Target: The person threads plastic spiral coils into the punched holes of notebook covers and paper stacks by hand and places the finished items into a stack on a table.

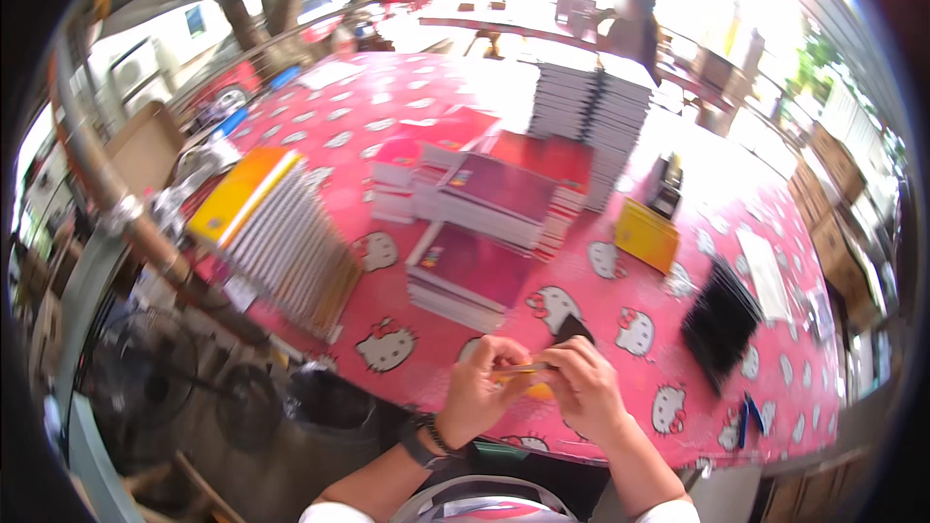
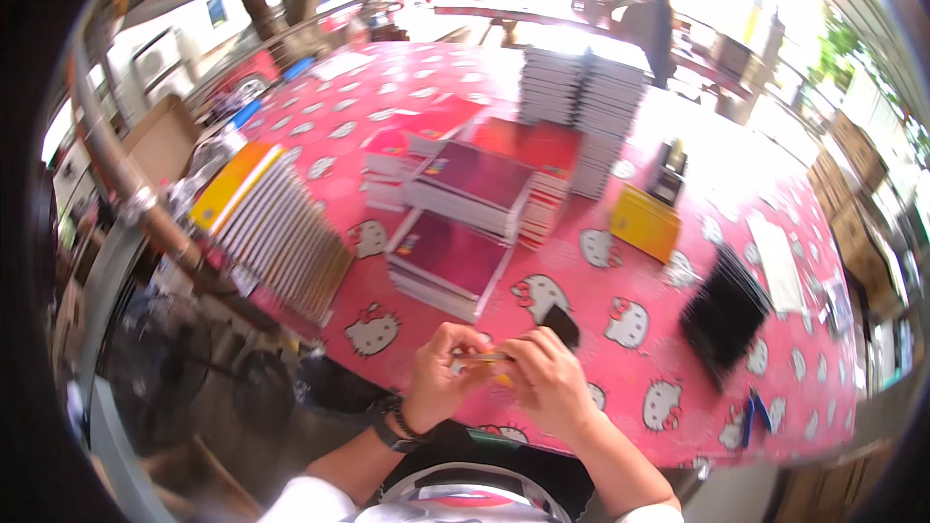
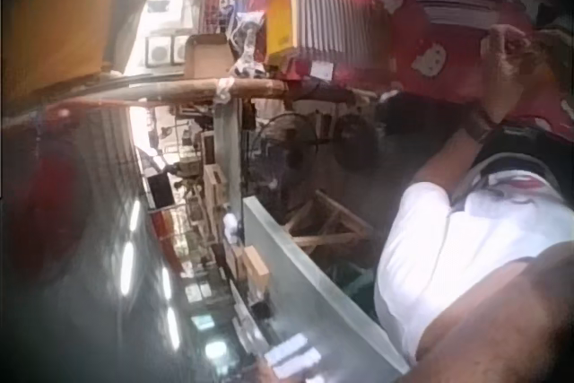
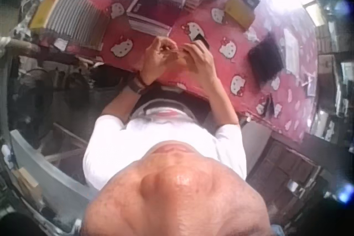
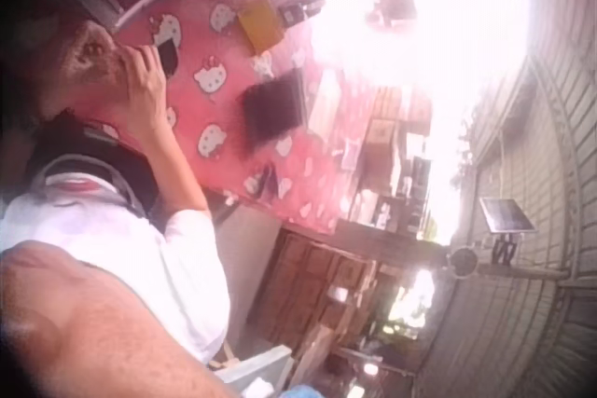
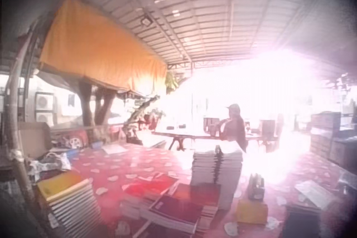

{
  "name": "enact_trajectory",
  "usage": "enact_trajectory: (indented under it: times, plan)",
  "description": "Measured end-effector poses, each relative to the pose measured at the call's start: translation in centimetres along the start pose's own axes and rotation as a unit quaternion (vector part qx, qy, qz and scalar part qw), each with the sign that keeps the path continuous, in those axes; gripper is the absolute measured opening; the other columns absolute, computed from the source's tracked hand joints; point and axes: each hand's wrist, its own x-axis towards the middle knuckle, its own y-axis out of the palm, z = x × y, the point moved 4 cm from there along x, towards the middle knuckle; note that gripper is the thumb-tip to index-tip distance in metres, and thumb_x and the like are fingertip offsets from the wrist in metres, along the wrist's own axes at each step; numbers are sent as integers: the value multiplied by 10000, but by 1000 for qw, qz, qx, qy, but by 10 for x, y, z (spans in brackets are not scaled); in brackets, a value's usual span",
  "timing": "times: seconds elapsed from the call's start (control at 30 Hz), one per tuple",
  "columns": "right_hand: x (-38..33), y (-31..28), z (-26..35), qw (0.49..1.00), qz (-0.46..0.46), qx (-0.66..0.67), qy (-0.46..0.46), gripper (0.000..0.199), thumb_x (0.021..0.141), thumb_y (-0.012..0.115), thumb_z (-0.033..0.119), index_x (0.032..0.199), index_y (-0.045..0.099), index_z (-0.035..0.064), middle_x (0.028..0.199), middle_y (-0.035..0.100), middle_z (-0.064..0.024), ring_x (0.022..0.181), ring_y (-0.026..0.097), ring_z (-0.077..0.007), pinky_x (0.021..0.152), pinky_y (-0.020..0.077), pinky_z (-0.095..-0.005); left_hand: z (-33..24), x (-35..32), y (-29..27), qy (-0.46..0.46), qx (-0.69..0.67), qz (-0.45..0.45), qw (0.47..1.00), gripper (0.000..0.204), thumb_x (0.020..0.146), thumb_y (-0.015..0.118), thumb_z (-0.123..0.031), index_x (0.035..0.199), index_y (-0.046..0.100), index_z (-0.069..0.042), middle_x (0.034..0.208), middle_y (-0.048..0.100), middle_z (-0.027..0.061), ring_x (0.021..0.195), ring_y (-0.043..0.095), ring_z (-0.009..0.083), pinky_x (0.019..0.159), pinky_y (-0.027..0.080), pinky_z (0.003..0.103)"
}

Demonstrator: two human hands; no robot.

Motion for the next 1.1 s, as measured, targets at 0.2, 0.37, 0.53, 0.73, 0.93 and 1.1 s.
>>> enact_trajectory:
  times: [0.2,0.37,0.53,0.73,0.93,1.1]
  plan:
    - [-5,-11,1,941,-141,287,108,227,915,592,97,1093,579,-43,1000,567,-73,878,555,-119,742,448,-245,23,-16,3,-56,-140,-74,986,371,923,606,-272,1180,473,-41,1129,562,67,1034,527,148,894,419,306]
    - [7,0,0,956,-123,246,104,451,899,628,232,1263,505,-5,1180,559,-119,1077,528,-209,881,437,-344,-64,6,-108,32,-20,-239,970,393,985,464,-312,1249,477,-21,1085,577,64,998,538,130,866,431,292]
    - [-15,-5,-30,981,-23,99,164,398,799,683,110,1177,575,48,1180,581,-113,1068,544,-262,874,442,-364,-141,97,-284,159,373,-314,859,366,992,449,-337,1050,601,-9,876,661,125,780,640,225,696,490,355]
    - [-28,-16,-41,979,-54,67,187,411,727,679,-2,1128,598,40,1146,593,-116,1058,548,-281,885,440,-363,-65,136,-342,8,614,-147,775,221,869,577,-241,942,695,-69,1009,616,206,993,561,348,909,435,427]
    - [-37,-11,-73,984,12,-45,171,497,697,743,97,1166,579,69,1255,516,-158,1182,459,-335,964,406,-412,-82,123,-334,-44,521,-14,852,341,955,532,-236,1226,583,-35,1238,563,142,1159,534,231,995,397,341]
    - [-43,7,-93,983,70,-113,127,629,603,824,187,1175,572,123,1357,403,-173,1220,374,-389,996,378,-502,-82,111,-348,-123,424,-1,897,511,956,519,-383,1301,507,-7,1270,554,136,1182,513,209,1003,389,319]
